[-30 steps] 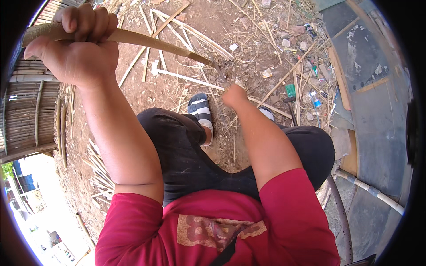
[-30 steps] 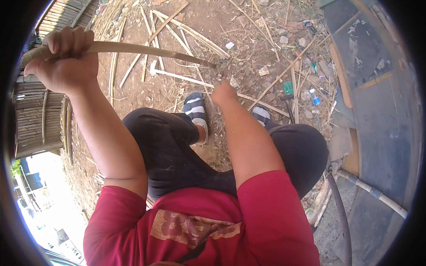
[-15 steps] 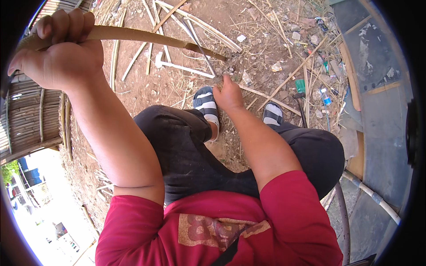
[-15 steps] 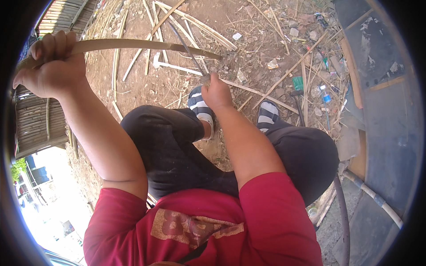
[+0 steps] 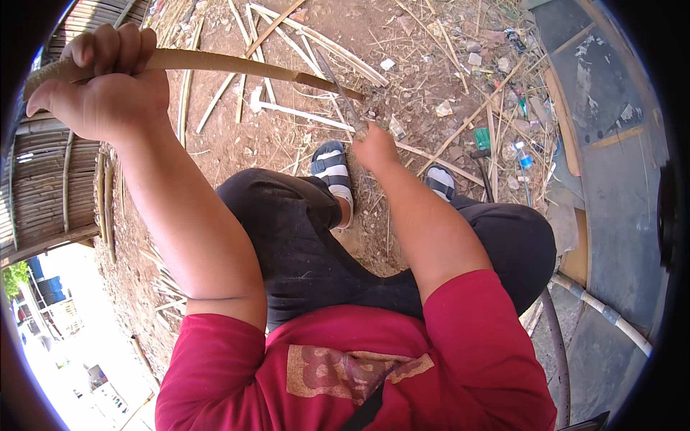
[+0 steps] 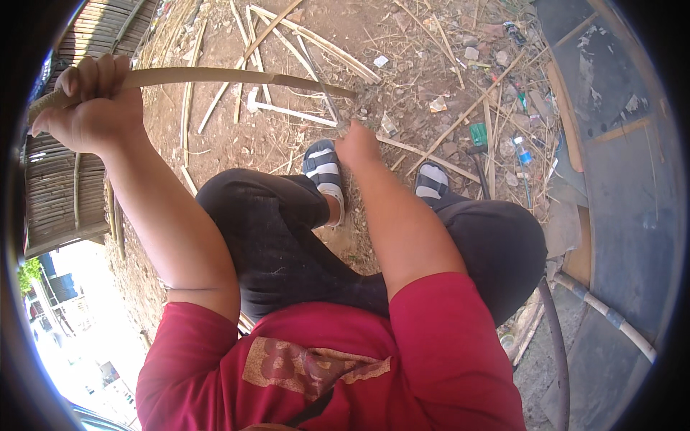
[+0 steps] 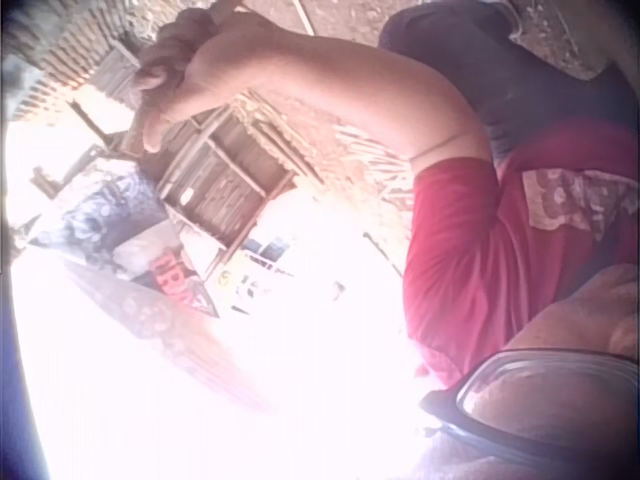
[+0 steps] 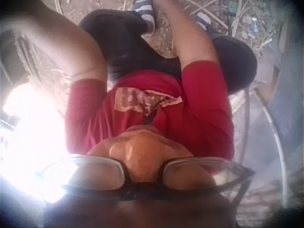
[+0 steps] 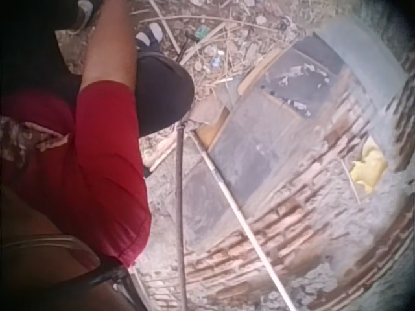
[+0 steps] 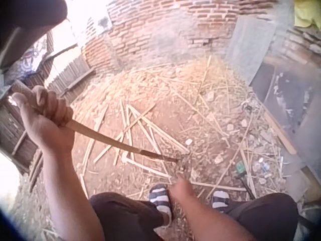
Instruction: The person shaves a long strip of bamboo using a machete while sitting on the ground outdoors.
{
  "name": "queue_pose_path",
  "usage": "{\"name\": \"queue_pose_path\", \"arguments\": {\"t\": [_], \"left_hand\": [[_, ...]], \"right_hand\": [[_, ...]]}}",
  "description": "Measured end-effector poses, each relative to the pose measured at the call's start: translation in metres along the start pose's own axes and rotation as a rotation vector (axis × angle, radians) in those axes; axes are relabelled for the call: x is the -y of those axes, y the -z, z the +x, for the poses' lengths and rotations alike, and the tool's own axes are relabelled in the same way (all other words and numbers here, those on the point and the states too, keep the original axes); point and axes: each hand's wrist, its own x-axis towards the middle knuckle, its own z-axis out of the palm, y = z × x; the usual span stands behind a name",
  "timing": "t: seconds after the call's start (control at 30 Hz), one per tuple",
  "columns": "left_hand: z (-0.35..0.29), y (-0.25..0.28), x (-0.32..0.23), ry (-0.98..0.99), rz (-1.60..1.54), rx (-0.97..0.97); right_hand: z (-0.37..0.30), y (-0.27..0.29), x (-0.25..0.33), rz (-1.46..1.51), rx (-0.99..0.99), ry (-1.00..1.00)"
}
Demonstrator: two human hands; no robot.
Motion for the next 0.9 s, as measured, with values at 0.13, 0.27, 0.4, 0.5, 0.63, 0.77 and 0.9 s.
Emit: {"name": "queue_pose_path", "arguments": {"t": [0.13, 0.27, 0.4, 0.5, 0.63, 0.77, 0.9], "left_hand": [[-0.004, 0.003, 0.0, -0.005, -0.029, -0.023], [0.007, 0.027, -0.001, 0.07, -0.228, 0.182], [0.002, 0.011, 0.0, 0.012, -0.002, 0.035], [-0.001, 0.015, -0.002, 0.051, -0.084, 0.04], [-0.001, 0.016, -0.003, 0.053, -0.126, 0.078], [0.0, 0.015, -0.005, 0.063, -0.118, 0.13], [-0.009, 0.007, -0.004, 0.059, -0.12, 0.106]], "right_hand": [[0.004, 0.012, 0.01, -0.024, 0.043, -0.065], [-0.002, 0.02, 0.03, 0.055, -0.015, -0.027], [0.007, 0.011, 0.013, -0.076, 0.076, -0.06], [0.007, 0.013, 0.004, -0.1, 0.095, -0.109], [-0.002, 0.019, 0.015, -0.036, 0.057, -0.069], [-0.002, 0.015, 0.012, -0.012, 0.058, 0.006], [0.008, 0.011, -0.019, -0.117, 0.079, -0.079]]}}
